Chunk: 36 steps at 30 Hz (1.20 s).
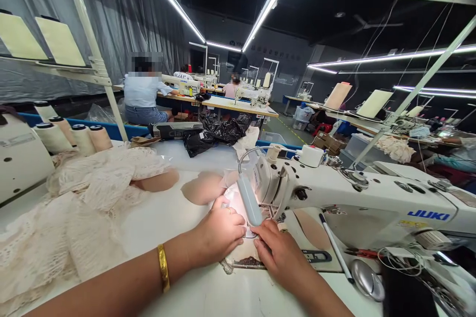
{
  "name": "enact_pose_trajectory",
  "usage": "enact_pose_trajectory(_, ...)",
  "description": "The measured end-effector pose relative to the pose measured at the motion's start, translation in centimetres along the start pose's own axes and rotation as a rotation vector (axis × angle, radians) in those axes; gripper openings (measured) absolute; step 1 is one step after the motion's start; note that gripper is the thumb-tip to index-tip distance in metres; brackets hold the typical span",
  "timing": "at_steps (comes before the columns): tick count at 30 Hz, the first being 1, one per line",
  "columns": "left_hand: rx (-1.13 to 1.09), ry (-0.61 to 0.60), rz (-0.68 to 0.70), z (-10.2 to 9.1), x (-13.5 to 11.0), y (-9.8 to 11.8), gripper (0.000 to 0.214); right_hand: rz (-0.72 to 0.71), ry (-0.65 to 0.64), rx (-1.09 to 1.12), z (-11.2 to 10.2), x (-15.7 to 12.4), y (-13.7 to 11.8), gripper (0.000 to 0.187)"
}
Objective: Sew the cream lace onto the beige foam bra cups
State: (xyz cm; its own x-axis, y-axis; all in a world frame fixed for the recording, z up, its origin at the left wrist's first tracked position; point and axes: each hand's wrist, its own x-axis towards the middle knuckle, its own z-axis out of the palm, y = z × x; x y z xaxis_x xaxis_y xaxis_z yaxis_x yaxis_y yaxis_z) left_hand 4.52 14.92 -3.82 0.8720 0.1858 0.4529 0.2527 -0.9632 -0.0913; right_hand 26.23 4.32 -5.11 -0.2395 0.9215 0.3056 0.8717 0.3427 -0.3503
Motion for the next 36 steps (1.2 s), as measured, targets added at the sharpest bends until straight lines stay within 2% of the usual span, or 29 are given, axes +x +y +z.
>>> enact_pose_trajectory(3, -0.047, -0.027, -0.011, -0.2, 0.4, -0.4, 0.009, 0.011, 0.012, -0.019, 0.3, 0.0, 0.3, 0.022)
enact_pose_trajectory(5, -0.082, -0.066, -0.069, -0.8, 0.8, -0.9, 0.011, 0.003, 0.031, -0.035, 0.5, 0.0, 0.6, 0.024)
enact_pose_trajectory(7, -0.078, -0.076, -0.189, -1.7, 1.5, -1.9, 0.017, -0.005, 0.044, -0.047, 0.7, -0.1, 0.7, 0.025)
enact_pose_trajectory(11, 0.000, -0.005, -0.445, -2.8, 3.0, -5.2, 0.037, -0.007, 0.044, -0.073, 1.0, -0.1, 0.9, 0.028)
enact_pose_trajectory(15, -0.046, -0.062, -0.523, -2.5, 4.0, -7.8, 0.021, -0.004, 0.057, -0.091, 1.2, -0.3, 1.1, 0.029)
enact_pose_trajectory(17, -0.094, -0.069, -0.571, -2.7, 4.4, -8.7, 0.021, 0.003, 0.063, -0.095, 1.4, -0.3, 1.2, 0.030)
enact_pose_trajectory(19, -0.145, -0.042, -0.623, -3.7, 4.5, -9.6, 0.021, 0.011, 0.057, -0.087, 1.4, -0.4, 1.3, 0.030)
enact_pose_trajectory(22, -0.198, 0.041, -0.659, -6.5, 4.1, -10.3, 0.025, 0.004, 0.054, -0.064, 1.4, -0.3, 1.4, 0.029)
enact_pose_trajectory(25, -0.215, 0.119, -0.611, -9.2, 2.6, -8.8, 0.027, -0.014, 0.068, -0.067, 1.2, -0.2, 1.3, 0.028)
enact_pose_trajectory(26, -0.224, 0.126, -0.575, -9.7, 1.9, -7.6, 0.024, -0.018, 0.070, -0.071, 1.2, -0.2, 1.2, 0.028)
enact_pose_trajectory(28, -0.250, 0.059, -0.453, -9.5, 0.4, -4.6, 0.018, -0.018, 0.069, -0.077, 1.0, -0.1, 1.0, 0.027)
enact_pose_trajectory(31, -0.248, -0.220, -0.189, -7.1, -1.6, -0.3, 0.019, 0.006, 0.061, -0.078, 0.6, 0.0, 0.7, 0.025)
enact_pose_trajectory(32, -0.218, -0.269, -0.129, -6.0, -2.0, 0.7, 0.017, 0.016, 0.058, -0.076, 0.5, 0.0, 0.6, 0.025)
enact_pose_trajectory(34, -0.131, -0.275, -0.053, -3.8, -2.1, 1.8, 0.015, 0.031, 0.051, -0.068, 0.2, 0.1, 0.4, 0.024)
enact_pose_trajectory(36, -0.055, -0.202, -0.025, -1.9, -1.6, 1.7, 0.017, 0.045, 0.044, -0.055, 0.0, 0.1, 0.3, 0.024)
